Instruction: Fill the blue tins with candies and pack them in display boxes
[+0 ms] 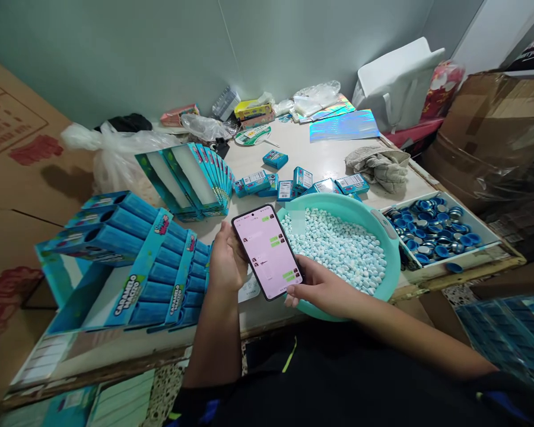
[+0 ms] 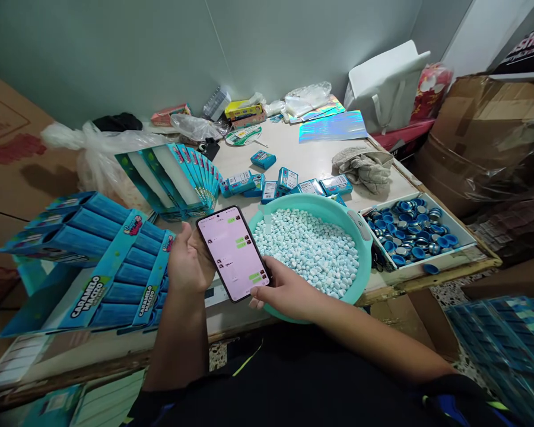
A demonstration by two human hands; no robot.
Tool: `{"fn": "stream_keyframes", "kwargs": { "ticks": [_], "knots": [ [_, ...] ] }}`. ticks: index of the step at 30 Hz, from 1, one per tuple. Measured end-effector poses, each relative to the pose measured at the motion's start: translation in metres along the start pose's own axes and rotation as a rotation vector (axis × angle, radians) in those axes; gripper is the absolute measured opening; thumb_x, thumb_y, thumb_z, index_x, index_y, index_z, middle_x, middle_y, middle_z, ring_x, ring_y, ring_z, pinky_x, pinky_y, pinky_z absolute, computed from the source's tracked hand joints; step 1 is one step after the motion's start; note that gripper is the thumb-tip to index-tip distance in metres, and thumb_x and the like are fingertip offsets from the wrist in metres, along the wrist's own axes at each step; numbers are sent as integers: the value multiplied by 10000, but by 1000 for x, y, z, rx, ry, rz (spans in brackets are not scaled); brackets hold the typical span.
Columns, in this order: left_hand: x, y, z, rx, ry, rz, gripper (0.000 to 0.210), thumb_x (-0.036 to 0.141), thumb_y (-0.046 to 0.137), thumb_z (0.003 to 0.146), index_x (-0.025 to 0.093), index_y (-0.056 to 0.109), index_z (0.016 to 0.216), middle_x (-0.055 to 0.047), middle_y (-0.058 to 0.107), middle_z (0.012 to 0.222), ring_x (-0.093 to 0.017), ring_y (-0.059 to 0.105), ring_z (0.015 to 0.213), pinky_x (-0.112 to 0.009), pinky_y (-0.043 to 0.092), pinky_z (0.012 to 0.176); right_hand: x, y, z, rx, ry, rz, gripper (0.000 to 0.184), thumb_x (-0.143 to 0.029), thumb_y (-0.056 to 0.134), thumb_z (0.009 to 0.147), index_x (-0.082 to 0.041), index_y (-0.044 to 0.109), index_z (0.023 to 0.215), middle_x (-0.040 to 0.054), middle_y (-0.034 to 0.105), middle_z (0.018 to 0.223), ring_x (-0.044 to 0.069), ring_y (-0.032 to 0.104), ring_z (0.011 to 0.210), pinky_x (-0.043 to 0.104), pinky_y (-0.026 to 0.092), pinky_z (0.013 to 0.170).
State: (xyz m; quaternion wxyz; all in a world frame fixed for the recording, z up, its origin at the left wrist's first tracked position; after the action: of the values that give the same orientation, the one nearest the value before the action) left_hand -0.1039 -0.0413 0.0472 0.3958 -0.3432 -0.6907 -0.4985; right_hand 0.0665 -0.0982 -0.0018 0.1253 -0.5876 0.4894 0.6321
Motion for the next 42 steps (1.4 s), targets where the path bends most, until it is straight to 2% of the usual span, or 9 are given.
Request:
{"fn": "stream_keyframes", "kwargs": {
  "ticks": [6, 11, 15, 17, 21, 23, 29, 35, 42],
  "knots": [
    [1, -5, -7, -102, -32, 132, 529, 611, 724, 807, 164, 745, 1089, -135, 785, 1132, -410, 636, 1314, -482, 547, 1076, -2, 0, 2, -5, 34, 46, 605, -355, 861, 759, -203, 509, 1227, 7, 727, 948, 158, 714, 661, 290, 572, 627],
    [-2, -9, -8, -131, -28, 230, 635, 586, 755, 760, 154, 685, 1221, -128, 780, 1111, -393, 709, 1154, -452, 599, 924, -5, -2, 2, -8, -2, 42, 575, -357, 861, 779, -194, 534, 1223, 26, 725, 980, 164, 717, 662, 294, 586, 617],
    [-4, -18, -8, -103, -12, 381, 680, 406, 805, 692, 175, 622, 1305, -113, 759, 1187, -356, 709, 1129, -389, 598, 854, -5, -3, 2, -14, -6, 40, 553, -368, 855, 790, -190, 541, 1210, 28, 712, 983, 161, 715, 648, 296, 592, 611],
    [-5, -22, -11, -215, 0, 429, 822, 316, 841, 640, 202, 560, 1404, -119, 716, 1314, -370, 667, 1225, -397, 594, 906, -5, -2, 1, -8, 2, 46, 551, -380, 865, 783, -198, 539, 1189, 23, 709, 975, 158, 712, 637, 296, 594, 605],
    [-8, -26, -25, -637, -116, 352, 1027, 334, 869, 668, 243, 403, 1579, -163, 569, 1535, -427, 556, 1392, -479, 572, 1022, -8, -2, 0, -6, 22, 54, 564, -404, 849, 801, -213, 508, 1207, 22, 727, 958, 159, 710, 611, 295, 592, 592],
    [-10, -28, -30, -724, -166, 299, 1033, 348, 854, 704, 253, 364, 1609, -172, 538, 1566, -431, 532, 1422, -496, 563, 1045, -9, -3, 0, -9, 11, 55, 563, -402, 840, 811, -218, 496, 1217, 27, 733, 972, 166, 716, 617, 298, 590, 588],
    [-19, -37, -24, -681, -150, 265, 1051, 336, 846, 697, 275, 353, 1622, -155, 574, 1537, -425, 565, 1391, -492, 579, 1028, -5, -3, 0, -38, 4, 50, 570, -305, 827, 786, -197, 489, 1231, 26, 728, 974, 171, 722, 649, 298, 587, 615],
    [-27, -46, -17, -582, -80, 234, 1046, 343, 836, 652, 267, 400, 1600, -145, 630, 1473, -415, 626, 1316, -469, 603, 985, -5, 2, -1, -41, -38, 52, 776, -159, 882, 684, -237, 473, 1339, 27, 708, 1113, 177, 737, 826, 296, 611, 704],
    [-30, -43, -18, -591, -84, 253, 1054, 326, 843, 666, 287, 384, 1614, -140, 608, 1506, -412, 603, 1350, -472, 593, 1008, -6, -2, 0, 23, 18, 81, 604, -698, 770, 850, -224, 540, 1146, 21, 721, 888, 175, 710, 593, 311, 578, 583]
  ]
}}
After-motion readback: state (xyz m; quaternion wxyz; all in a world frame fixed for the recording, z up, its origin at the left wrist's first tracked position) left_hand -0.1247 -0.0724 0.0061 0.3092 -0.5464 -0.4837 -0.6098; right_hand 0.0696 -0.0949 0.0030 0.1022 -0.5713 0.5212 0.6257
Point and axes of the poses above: each hand's wrist, its own z-axis towards the middle knuckle, its own y-axis out of the palm, x = y × z, the point moved 3 cm from there along z, towards the middle knuckle
